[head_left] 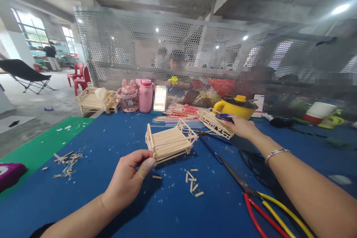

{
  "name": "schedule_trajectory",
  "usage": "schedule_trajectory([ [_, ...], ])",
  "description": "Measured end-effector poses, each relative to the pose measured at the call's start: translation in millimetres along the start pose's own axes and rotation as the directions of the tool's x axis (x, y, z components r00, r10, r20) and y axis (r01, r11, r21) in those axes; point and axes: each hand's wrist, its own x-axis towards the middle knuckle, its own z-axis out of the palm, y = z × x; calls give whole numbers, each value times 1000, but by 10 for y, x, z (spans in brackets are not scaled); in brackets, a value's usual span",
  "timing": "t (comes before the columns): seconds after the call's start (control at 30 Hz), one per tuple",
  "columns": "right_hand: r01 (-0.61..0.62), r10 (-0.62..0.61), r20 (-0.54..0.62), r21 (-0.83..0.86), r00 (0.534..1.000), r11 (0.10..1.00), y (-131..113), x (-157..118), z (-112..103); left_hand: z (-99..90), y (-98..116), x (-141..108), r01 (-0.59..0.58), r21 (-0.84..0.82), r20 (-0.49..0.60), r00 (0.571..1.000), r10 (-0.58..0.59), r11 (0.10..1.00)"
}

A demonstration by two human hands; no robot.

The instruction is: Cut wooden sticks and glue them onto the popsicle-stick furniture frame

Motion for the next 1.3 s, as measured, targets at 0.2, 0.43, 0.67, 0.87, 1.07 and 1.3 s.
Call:
schedule_trajectory([
  [0.2,-147,155,29,-190,987,971,-441,63,-173,11,47,-49,-21,47,156,988,14,999],
  [0.43,113,-110,-29,367,994,923,-2010,-689,-427,136,86,-152,289,-241,311,927,-208,927],
  [0.67,-434,-209,594,745,777,507,-2452,-994,-115,129,15,-110,383,-326,399,885,-241,865],
  [0.87,-495,-200,605,766,771,411,-2494,-925,-26,122,17,-115,413,-355,424,871,-249,839],
  [1.07,-161,-94,314,696,945,700,-2442,-865,100,-24,-65,-18,376,-325,84,926,-369,868],
  [1.3,8,-84,101,588,991,809,-2483,-802,292,-66,-253,120,247,-73,46,969,-244,966],
])
